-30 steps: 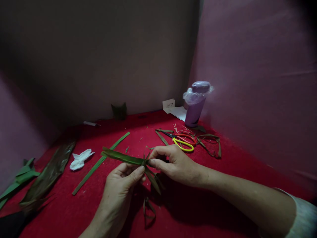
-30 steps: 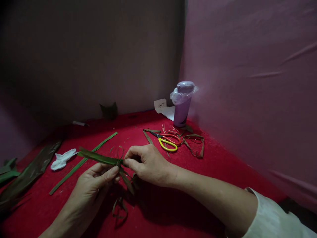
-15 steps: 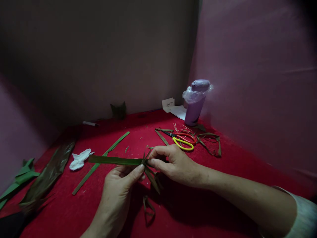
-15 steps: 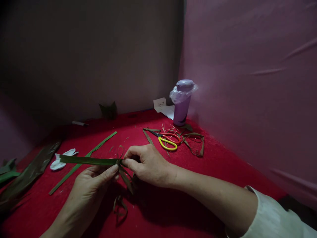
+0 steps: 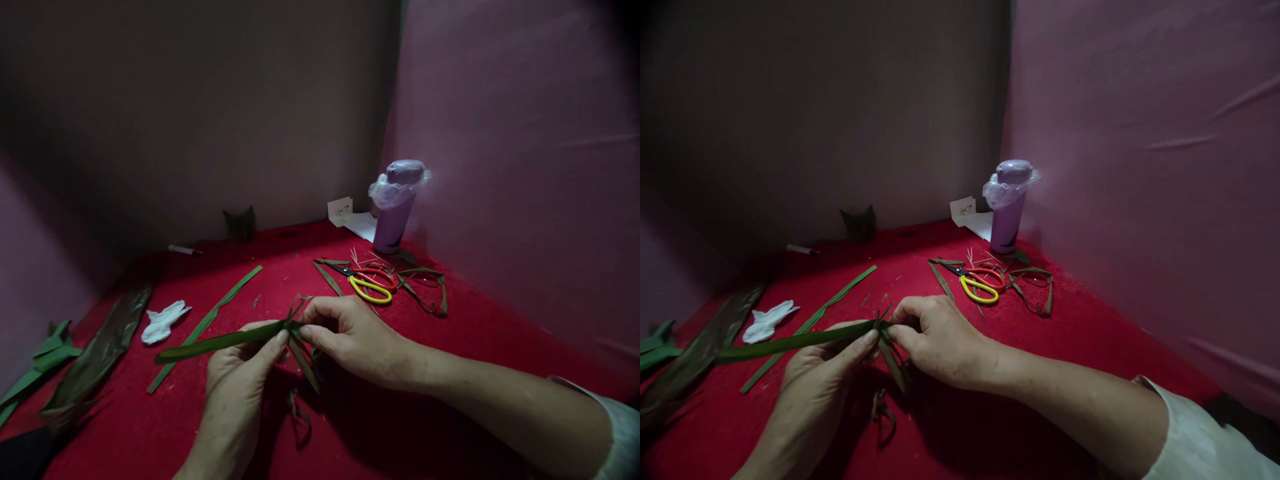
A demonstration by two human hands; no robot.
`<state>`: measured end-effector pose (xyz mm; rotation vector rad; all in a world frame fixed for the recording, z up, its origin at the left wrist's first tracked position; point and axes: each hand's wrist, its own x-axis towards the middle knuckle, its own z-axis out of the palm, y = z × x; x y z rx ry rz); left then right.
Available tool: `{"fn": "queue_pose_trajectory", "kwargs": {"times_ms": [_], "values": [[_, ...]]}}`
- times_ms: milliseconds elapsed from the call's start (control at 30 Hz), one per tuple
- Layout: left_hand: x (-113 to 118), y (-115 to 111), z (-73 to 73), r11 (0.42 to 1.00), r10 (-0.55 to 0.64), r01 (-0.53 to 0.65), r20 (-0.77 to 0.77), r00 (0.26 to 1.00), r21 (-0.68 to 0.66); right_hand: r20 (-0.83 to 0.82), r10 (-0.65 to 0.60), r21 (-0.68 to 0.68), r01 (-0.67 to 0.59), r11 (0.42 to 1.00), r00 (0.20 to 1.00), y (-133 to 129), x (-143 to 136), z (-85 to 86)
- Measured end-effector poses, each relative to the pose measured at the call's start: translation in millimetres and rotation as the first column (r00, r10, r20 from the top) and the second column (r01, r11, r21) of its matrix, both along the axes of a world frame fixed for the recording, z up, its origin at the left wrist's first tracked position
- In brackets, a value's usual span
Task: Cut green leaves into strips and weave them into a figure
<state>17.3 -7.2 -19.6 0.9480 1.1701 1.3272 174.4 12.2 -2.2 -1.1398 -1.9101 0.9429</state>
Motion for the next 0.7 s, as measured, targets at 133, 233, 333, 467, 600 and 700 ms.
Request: {"fn": "queue_pose_trajectory", "kwargs": {"times_ms": [133,233,333,467,600,700], "values": [[4.1,-2.4,4.1,0.998,0.053,-0.053,-0.042,0.998,0.018,-0.003,-0.035,-0.023,0.035,0.999,0.999,-2.7,-1.0,0.3],[5.0,-1.5,4.3,0.997,0.076,-0.076,-0.048,0.996,0.012,-0.001,-0.052,-0.043,0.052,0.998,0.999,-3.4,-1.3,0.3],[4.0,0.6,1.7,0.996,0.082,-0.081,-0.037,0.996,0.027,-0.010,-0.045,-0.063,0.045,0.997,0.999,-3.1,-1.6,-0.4],[3.0,1.5,-0.6,0.995,0.089,-0.088,-0.028,0.996,0.036,-0.033,-0.038,-0.098,0.035,0.995,0.999,-2.5,-1.6,-2.0],[3.5,0.5,1.2,0.996,0.083,-0.083,-0.007,0.997,0.038,-0.067,-0.037,-0.129,0.028,0.991,0.997,-0.9,-0.7,-4.1],[4.1,0.0,2.3,0.996,0.084,-0.084,-0.012,0.996,0.040,-0.105,-0.029,-0.146,0.013,0.989,0.994,0.7,-0.1,-5.4]]}}
